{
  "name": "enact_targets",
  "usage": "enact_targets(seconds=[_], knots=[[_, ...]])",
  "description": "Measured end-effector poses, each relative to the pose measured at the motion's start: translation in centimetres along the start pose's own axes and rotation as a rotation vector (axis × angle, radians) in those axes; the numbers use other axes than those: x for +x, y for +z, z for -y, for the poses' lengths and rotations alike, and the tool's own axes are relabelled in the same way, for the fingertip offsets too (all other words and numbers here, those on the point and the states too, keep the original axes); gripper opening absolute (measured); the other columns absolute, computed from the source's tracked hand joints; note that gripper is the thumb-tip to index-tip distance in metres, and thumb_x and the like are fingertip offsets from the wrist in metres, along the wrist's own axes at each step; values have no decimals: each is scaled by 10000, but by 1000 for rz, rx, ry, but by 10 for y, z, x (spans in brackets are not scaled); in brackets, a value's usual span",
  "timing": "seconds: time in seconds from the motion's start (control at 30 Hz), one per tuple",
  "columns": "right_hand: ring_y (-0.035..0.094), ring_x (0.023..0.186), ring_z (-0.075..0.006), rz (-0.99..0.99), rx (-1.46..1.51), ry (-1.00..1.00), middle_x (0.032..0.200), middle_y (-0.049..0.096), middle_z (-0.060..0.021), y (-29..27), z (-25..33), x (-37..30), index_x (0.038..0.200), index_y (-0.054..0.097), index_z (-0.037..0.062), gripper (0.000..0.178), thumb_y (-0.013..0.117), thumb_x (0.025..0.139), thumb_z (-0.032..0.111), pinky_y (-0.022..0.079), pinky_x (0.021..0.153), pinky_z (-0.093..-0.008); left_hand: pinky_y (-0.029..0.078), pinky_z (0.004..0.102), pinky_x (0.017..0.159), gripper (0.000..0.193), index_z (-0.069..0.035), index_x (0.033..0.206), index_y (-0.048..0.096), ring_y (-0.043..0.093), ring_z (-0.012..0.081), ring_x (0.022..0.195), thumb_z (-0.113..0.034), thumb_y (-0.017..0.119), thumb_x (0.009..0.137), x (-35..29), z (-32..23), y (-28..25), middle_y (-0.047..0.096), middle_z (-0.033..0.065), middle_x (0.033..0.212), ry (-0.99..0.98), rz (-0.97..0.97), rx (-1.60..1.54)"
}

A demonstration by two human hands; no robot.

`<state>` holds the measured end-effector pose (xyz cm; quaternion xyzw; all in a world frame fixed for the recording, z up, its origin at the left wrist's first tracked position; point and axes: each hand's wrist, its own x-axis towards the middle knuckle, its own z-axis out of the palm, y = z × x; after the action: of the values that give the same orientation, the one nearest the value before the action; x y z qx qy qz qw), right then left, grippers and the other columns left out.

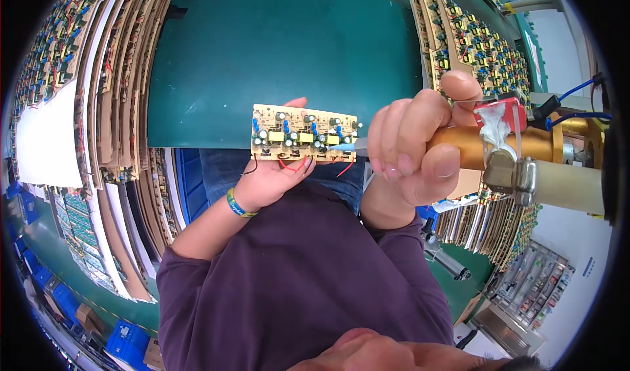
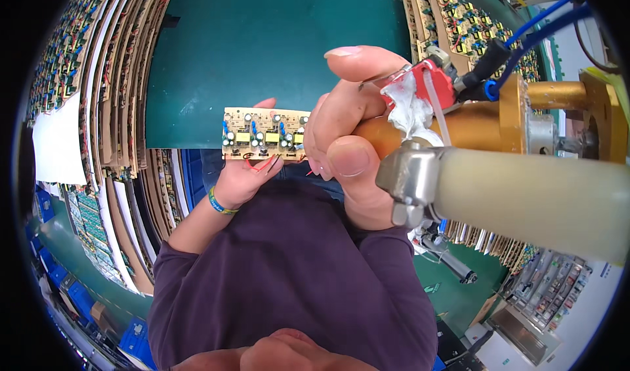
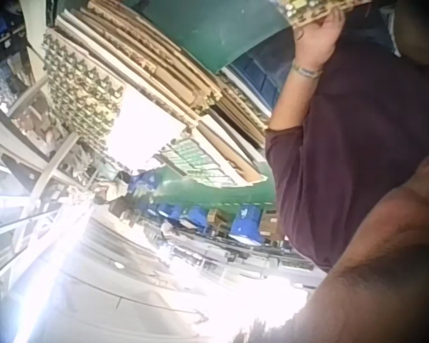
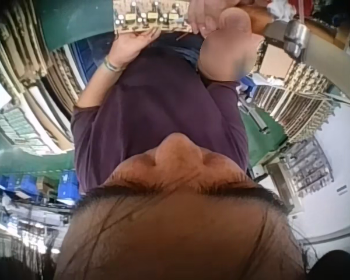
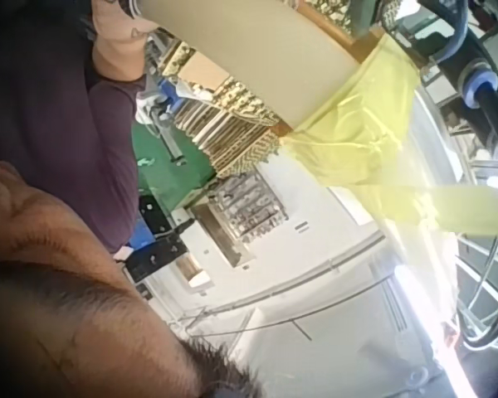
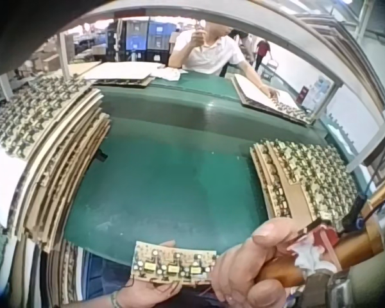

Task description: Applying a tool to circuit boards and organizing them at an assembly station.

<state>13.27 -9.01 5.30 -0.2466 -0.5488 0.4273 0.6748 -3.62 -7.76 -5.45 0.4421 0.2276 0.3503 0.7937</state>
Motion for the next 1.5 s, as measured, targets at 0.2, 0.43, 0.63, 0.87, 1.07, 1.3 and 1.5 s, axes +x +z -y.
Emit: enact_targets(seconds=[0.2,0.43,0.63,0.87,1.07,1.3,1.5], knots=[[425,459,-89,9,47,3,624,465,-3,2,0,1,1322,271,18,565,564,913,275,404,395,-222,455,235,820,702,-70,1429,166,508,82,994,48,527,838,-1,3,1,501,42,1140,-66,39,-97],[420,456,-91,27,35,-17,619,459,-1,1,-5,-1,1320,282,28,548,563,915,268,398,393,-225,468,257,846,704,-64,1427,155,517,99,1012,49,528,841,-1,1,3,490,54,1163,-10,51,-13],[420,459,-93,27,51,-6,619,453,-1,0,-2,-1,1310,302,32,526,565,914,258,398,400,-227,468,259,849,703,-64,1426,152,525,107,1015,51,524,841,0,-1,5,490,59,1164,-65,58,-125],[429,462,-100,7,40,-37,639,473,-13,1,-4,4,1317,277,21,583,583,900,290,404,393,-232,470,238,766,691,-73,1424,159,526,76,876,15,535,851,2,0,0,517,40,1074,-41,85,1],[430,456,-100,-40,17,35,637,477,-15,5,3,5,1315,277,19,604,594,891,309,402,382,-233,468,235,747,674,-82,1425,158,513,63,794,-54,551,879,1,-3,4,534,24,1007,-30,104,5],[420,442,-89,-30,14,-11,626,469,-10,3,-5,6,1301,293,22,594,599,888,320,392,371,-223,466,231,740,680,-92,1429,162,506,56,788,-24,543,870,2,-3,4,531,17,1014,-38,72,23],[419,439,-84,-51,29,5,623,467,-7,6,-5,7,1294,301,26,587,601,886,321,389,370,-218,464,225,738,683,-96,1430,161,504,55,782,11,525,862,4,-6,4,521,11,998,-48,96,33]])
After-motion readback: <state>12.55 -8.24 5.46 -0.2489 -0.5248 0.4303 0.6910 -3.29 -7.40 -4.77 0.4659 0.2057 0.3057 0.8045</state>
